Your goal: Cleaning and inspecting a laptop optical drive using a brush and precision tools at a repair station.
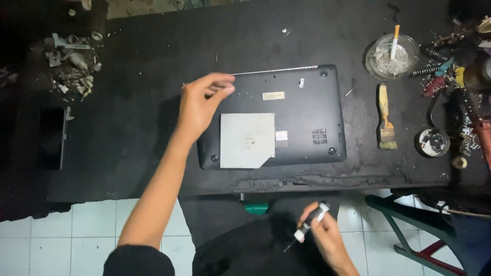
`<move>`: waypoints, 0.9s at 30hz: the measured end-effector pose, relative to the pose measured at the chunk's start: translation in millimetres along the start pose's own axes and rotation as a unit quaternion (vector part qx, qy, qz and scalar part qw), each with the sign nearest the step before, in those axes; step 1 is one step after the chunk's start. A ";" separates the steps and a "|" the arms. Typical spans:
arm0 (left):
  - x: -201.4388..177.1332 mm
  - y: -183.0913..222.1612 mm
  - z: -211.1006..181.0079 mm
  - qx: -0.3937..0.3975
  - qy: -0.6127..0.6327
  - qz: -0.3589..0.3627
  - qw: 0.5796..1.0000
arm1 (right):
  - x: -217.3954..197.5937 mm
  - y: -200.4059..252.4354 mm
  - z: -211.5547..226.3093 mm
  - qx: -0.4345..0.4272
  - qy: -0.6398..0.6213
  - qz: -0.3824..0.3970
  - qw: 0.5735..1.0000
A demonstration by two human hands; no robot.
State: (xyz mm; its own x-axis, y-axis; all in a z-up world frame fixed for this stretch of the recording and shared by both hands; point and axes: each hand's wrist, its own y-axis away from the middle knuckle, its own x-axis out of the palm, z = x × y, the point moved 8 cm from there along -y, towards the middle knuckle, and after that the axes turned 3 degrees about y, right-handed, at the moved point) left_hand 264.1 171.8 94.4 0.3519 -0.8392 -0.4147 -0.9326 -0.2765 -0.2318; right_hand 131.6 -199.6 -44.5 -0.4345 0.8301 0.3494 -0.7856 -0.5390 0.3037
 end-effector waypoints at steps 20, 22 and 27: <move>23.3 -39.2 4.6 0.009 -0.060 0.091 0.994 | -56.7 1.4 -93.2 0.099 -0.038 -0.113 0.988; 18.2 -29.1 -0.9 0.022 -0.053 0.077 0.995 | -59.5 5.1 -93.4 0.091 -0.012 -0.109 0.990; 16.7 24.4 -12.4 -0.066 -0.120 0.165 0.977 | -36.3 7.9 -50.3 0.094 -0.142 -0.040 0.985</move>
State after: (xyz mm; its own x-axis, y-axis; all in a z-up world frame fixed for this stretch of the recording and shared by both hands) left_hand 246.2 145.3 92.8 0.0242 -0.7630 -0.6459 -0.9950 -0.0810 0.0583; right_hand 118.9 -226.8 -99.4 -0.2128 0.8120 0.5435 -0.7056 -0.5125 0.4894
